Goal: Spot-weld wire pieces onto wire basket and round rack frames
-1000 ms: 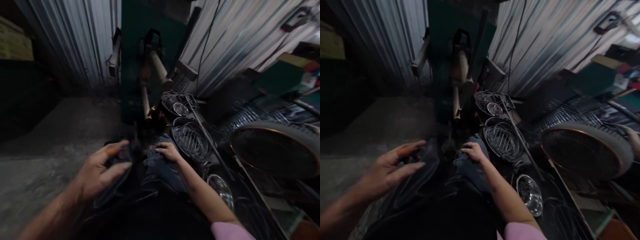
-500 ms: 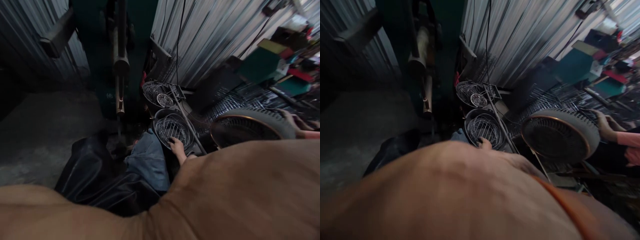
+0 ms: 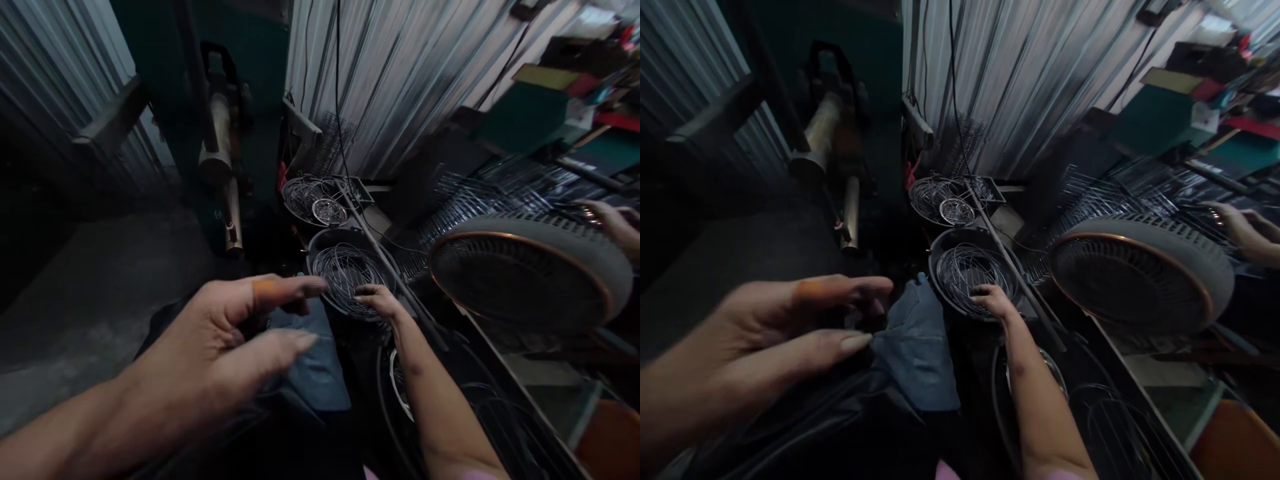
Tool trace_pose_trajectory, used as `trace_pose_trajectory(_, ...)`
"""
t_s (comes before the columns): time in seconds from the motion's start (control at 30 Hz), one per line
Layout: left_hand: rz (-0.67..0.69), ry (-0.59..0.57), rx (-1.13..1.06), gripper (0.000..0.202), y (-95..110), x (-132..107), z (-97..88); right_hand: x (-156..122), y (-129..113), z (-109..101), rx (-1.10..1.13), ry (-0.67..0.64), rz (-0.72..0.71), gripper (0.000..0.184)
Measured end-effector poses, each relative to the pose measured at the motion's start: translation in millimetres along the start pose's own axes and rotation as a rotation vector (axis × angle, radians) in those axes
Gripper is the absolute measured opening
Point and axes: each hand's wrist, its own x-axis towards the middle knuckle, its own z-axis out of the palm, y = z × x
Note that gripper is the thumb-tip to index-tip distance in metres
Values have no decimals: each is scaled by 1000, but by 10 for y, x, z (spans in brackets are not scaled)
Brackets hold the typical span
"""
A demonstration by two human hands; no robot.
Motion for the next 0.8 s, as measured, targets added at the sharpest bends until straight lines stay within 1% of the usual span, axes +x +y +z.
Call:
trace_pose_trajectory(0.07,-85,-179,69,41,23,51,7,44,-33,-2,-5,-7,85,34)
trace_pose_trajectory(0.1,-134,-213,95,42,-15,72,-15,68,-57,-11,-5,-2,112,36)
trace_pose_trajectory(0.13,-184,-204,115,43,-80,87,-57,89,-86,-25,-5,-3,133,38)
trace_pose_trajectory(0.23,-324,-92,188,50,-364,83,-265,122,-185,-91,12,-62,185,44)
trace_pose_trajectory(0.33,-375,-25,237,54,-624,21,-493,115,-261,-154,33,-143,239,44)
trace_pose_trajectory(0.4,-394,-10,250,55,-732,-30,-602,110,-280,-159,33,-165,272,42)
trace_pose_trajectory(0.5,-420,-26,218,60,-804,-85,-682,123,-282,-89,10,-150,295,40)
trace_pose_trajectory(0.67,-392,-38,236,61,-835,-117,-704,151,-335,47,13,-20,244,42)
trace_pose_trajectory(0.73,-369,-41,255,61,-864,-133,-715,146,-382,40,48,15,212,41)
trace_pose_trajectory(0.8,-342,-10,266,61,-904,-156,-734,145,-437,-18,71,56,177,41)
